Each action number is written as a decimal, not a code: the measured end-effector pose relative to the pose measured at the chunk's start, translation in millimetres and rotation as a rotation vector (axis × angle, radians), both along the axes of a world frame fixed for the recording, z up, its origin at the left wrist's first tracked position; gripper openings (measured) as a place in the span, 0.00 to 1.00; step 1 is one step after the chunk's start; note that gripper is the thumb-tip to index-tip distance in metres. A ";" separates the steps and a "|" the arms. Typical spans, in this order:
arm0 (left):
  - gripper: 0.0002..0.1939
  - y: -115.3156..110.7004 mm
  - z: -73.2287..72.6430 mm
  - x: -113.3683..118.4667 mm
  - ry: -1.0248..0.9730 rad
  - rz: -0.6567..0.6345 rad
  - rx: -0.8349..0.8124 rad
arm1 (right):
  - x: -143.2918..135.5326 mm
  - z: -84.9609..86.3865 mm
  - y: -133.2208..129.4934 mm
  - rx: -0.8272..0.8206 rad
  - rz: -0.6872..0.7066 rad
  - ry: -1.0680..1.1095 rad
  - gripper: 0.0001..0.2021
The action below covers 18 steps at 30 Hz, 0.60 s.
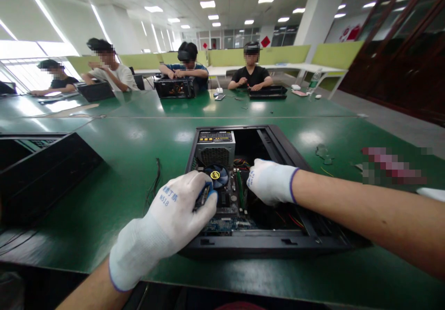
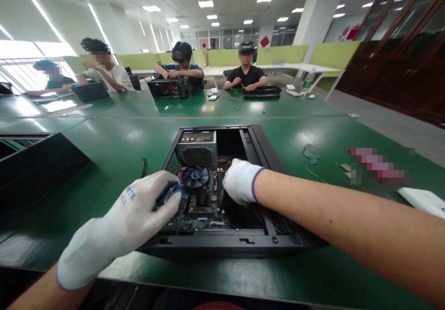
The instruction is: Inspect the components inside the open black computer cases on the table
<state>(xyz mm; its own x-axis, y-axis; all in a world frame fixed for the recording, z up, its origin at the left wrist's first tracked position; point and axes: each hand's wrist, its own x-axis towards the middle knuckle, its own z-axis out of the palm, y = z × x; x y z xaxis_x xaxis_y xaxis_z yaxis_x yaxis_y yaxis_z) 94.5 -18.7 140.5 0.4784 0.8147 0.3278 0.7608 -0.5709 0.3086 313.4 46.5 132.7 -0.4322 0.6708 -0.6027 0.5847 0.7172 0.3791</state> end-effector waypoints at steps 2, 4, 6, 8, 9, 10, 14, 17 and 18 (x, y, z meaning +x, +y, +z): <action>0.08 -0.6 0.6 0.4 0.001 0.002 -0.012 | -2.2 0.3 2.9 -0.048 0.044 -0.024 0.11; 0.08 -1.0 0.6 0.7 -0.005 0.007 -0.016 | -4.5 4.8 3.7 0.000 0.040 -0.007 0.09; 0.07 -1.1 0.4 0.9 -0.009 0.009 -0.016 | -7.1 11.8 3.4 0.107 0.023 0.049 0.08; 0.07 -0.9 0.4 0.7 -0.010 0.008 -0.014 | -10.0 17.4 3.7 0.211 0.028 0.174 0.11; 0.07 -0.7 0.5 0.5 -0.008 0.006 -0.015 | -11.9 18.5 4.6 0.244 0.044 0.252 0.13; 0.07 -0.6 0.6 0.3 -0.005 0.002 -0.016 | -14.1 18.2 6.2 0.256 0.061 0.316 0.16; 0.07 0.0 0.6 -0.1 -0.001 0.004 -0.021 | -26.0 5.0 18.1 0.178 0.128 0.338 0.22; 0.07 0.3 0.0 0.4 0.001 0.017 -0.023 | -32.8 -7.8 27.1 0.179 0.163 0.325 0.18; 0.07 0.4 -0.1 0.6 0.002 0.016 -0.023 | -33.7 -11.1 28.9 0.180 0.181 0.333 0.15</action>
<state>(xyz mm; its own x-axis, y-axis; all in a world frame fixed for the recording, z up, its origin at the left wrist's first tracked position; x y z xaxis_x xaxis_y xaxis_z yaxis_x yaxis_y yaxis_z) 95.2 -18.3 140.3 0.4654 0.8297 0.3082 0.7706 -0.5511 0.3200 279.7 75.4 121.6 -0.7043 0.6478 -0.2904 0.5668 0.7594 0.3195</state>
